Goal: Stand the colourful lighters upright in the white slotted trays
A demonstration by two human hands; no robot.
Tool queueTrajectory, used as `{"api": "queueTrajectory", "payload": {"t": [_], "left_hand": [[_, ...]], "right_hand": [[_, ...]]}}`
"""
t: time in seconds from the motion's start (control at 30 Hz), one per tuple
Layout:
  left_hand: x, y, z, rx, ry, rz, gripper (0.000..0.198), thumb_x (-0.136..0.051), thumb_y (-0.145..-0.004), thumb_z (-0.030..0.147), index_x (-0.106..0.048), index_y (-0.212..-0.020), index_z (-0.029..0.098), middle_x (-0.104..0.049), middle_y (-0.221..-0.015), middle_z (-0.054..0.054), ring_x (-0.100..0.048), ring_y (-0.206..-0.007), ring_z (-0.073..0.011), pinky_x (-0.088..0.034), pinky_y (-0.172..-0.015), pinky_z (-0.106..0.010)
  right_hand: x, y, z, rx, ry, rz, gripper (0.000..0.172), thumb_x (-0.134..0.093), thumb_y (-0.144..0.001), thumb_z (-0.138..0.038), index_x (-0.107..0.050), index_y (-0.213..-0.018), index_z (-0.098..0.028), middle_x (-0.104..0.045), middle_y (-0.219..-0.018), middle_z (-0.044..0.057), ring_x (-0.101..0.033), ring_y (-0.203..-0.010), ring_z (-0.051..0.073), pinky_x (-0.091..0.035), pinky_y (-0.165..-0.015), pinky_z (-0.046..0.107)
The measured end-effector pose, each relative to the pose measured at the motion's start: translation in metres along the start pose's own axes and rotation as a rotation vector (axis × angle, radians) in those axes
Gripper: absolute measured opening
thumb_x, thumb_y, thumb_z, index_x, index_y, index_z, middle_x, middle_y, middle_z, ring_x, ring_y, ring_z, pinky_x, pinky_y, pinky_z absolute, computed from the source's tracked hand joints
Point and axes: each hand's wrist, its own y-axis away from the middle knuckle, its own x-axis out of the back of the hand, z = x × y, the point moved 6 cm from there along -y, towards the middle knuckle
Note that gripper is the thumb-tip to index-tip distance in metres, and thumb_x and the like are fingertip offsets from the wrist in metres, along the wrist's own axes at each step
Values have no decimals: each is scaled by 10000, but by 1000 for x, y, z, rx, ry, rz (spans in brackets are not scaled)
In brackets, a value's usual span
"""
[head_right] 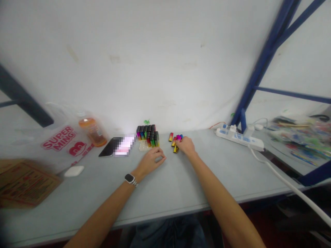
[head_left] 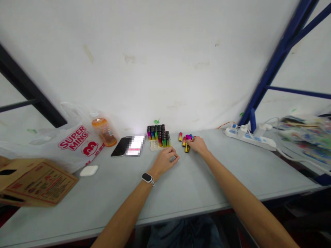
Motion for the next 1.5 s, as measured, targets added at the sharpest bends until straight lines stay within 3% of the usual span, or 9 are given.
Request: {"api": "queueTrajectory", "payload": {"t": [0.2, 0.33, 0.47, 0.7, 0.83, 0.93, 1.07, 1.3, 1.5], "left_hand": [[2, 8, -11, 110, 160, 26, 146, -578, -884, 274, -650, -804, 176, -616, -880, -43, -570, -777, -145, -467, -749, -276], [7, 6, -21, 230, 270, 146, 192, -563, -891, 311, -647, -799, 165, -602, -808, -26, -522, -637, -110, -433, -611, -238], [17, 10, -33, 351, 384, 276, 189, -543, -894, 298, -647, -832, 153, -617, -766, -22, -553, -640, -114, -438, -593, -226], [26, 14, -42, 375, 415, 360, 204, -562, -889, 314, -682, -946, 160, -662, -840, -39, -586, -703, -127, -460, -644, -234], [30, 17, -48, 407, 400, 398, 225, -539, -901, 316, -680, -979, 159, -674, -878, -47, -582, -708, -127, -451, -633, -233], [33, 20, -55, 453, 391, 428, 228, -534, -897, 317, -674, -970, 153, -673, -842, -38, -558, -658, -117, -438, -606, -230], [27, 20, -58, 468, 393, 347, 223, -532, -886, 315, -673, -935, 149, -655, -758, -20, -547, -629, -117, -422, -584, -225], [3, 17, -48, 412, 431, 68, 216, -526, -881, 285, -666, -806, 139, -649, -690, -13, -554, -615, -122, -403, -572, -222], [4, 16, -46, 411, 427, 35, 242, -517, -883, 282, -657, -755, 131, -635, -657, -6, -530, -593, -117, -381, -557, -217]], "right_hand": [[-6, 19, -12, 73, -387, -75, 377, -574, -812, -459, -504, -548, -200, -529, -471, 7, -538, -462, 147, -339, -444, 240], [-30, 62, -40, 96, -983, -446, 292, -623, -811, -476, -514, -829, -205, -677, -680, 35, -645, -513, 172, -427, -412, 236], [-47, 92, -69, 143, -1182, -646, 350, -669, -798, -421, -508, -1012, -197, -695, -712, 32, -705, -606, 200, -550, -550, 303], [-64, 90, -94, 112, -1186, -623, 223, -572, -747, -260, -496, -951, -209, -641, -584, -36, -610, -473, 139, -476, -467, 228], [-67, 85, -99, 63, -1285, -543, 244, -625, -691, -280, -507, -896, -218, -471, -454, -107, -349, -332, 66, -254, -337, 164], [-72, 88, -97, -63, -1392, -662, 275, -586, -737, -468, -487, -749, -212, -308, -403, -124, -178, -324, 51, -124, -323, 167], [-71, 94, -93, -153, -1440, -753, 557, -326, -811, -716, -367, -552, -225, -227, -364, -101, -134, -313, 63, -102, -306, 194], [-69, 95, -87, -185, -1364, -511, 546, -292, -871, -610, -311, -476, -233, -227, -339, -76, -129, -287, 63, -68, -297, 198], [-71, 91, -82, -81, -1268, -390, 496, -265, -899, -492, -340, -479, -238, -271, -344, -56, -190, -289, 77, -130, -293, 205]]}}
